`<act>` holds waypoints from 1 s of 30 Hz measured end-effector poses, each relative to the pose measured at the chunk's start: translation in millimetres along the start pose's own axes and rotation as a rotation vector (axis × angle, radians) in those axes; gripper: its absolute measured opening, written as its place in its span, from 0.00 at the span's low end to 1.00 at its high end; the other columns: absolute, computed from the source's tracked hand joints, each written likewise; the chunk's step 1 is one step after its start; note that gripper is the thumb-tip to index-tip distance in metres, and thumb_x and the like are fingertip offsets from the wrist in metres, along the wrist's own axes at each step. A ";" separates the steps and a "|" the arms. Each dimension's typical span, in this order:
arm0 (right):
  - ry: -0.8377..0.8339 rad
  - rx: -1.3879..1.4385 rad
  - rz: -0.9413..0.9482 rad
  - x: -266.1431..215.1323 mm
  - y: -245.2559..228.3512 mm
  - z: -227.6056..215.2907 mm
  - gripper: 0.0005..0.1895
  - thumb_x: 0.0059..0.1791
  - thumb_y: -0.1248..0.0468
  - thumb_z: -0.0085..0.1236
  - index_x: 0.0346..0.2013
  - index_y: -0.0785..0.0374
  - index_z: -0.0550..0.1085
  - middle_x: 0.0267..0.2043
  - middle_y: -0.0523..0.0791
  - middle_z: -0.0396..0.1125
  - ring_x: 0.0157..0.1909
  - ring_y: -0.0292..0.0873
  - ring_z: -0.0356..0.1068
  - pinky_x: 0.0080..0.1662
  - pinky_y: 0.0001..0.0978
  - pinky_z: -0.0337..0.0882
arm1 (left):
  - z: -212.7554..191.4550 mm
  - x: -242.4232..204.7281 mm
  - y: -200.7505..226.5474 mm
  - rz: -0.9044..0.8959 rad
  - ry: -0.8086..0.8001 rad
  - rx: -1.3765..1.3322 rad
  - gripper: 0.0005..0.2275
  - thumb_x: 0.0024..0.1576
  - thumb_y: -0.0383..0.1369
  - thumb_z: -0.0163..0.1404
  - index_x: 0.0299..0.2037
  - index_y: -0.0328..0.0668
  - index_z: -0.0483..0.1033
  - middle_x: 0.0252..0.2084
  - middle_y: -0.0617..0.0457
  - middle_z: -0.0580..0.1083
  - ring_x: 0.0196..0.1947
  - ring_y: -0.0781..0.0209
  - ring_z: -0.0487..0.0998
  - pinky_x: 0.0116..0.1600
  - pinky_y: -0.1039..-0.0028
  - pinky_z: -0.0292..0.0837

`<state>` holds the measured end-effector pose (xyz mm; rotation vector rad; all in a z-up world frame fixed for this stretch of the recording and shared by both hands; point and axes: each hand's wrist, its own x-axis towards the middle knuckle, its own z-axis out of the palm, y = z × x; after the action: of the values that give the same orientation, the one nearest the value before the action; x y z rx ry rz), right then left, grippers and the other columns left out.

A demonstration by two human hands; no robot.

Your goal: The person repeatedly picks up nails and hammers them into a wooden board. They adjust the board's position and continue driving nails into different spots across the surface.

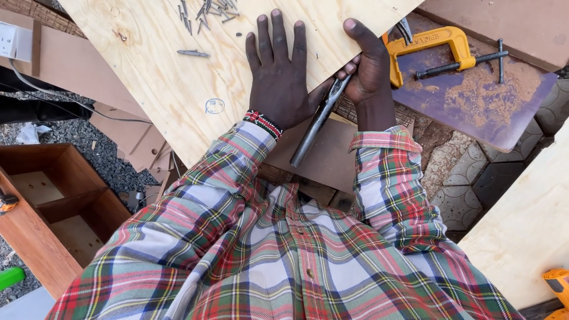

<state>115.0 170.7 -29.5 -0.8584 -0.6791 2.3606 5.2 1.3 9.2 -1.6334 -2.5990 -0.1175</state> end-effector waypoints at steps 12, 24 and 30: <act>-0.020 0.002 0.037 -0.8 3.0 -2.1 0.22 0.45 0.53 0.82 0.24 0.59 0.75 0.13 0.39 0.55 0.14 0.37 0.57 0.20 0.29 0.65 | -3.7 -1.8 1.4 -0.001 0.014 0.000 0.53 0.77 0.80 0.50 0.92 0.39 0.52 0.91 0.22 0.45 0.92 0.16 0.44 0.93 0.24 0.44; 0.037 0.103 0.020 2.4 11.7 1.4 0.25 0.43 0.56 0.82 0.17 0.56 0.69 0.12 0.40 0.57 0.12 0.38 0.56 0.20 0.29 0.63 | -2.8 -0.6 1.0 0.015 -0.059 0.048 0.53 0.81 0.81 0.43 0.94 0.38 0.48 0.91 0.20 0.41 0.92 0.14 0.41 0.93 0.23 0.44; 0.054 0.125 0.013 4.2 16.6 -1.7 0.25 0.42 0.58 0.83 0.16 0.56 0.69 0.12 0.40 0.57 0.12 0.38 0.56 0.20 0.30 0.64 | -5.9 -1.3 1.7 0.003 -0.077 0.052 0.53 0.81 0.81 0.42 0.94 0.40 0.48 0.91 0.21 0.41 0.92 0.15 0.41 0.93 0.23 0.43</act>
<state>108.4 161.6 -42.5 -0.8705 -0.4992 2.3544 7.5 0.3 14.9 -1.6558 -2.6316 0.0133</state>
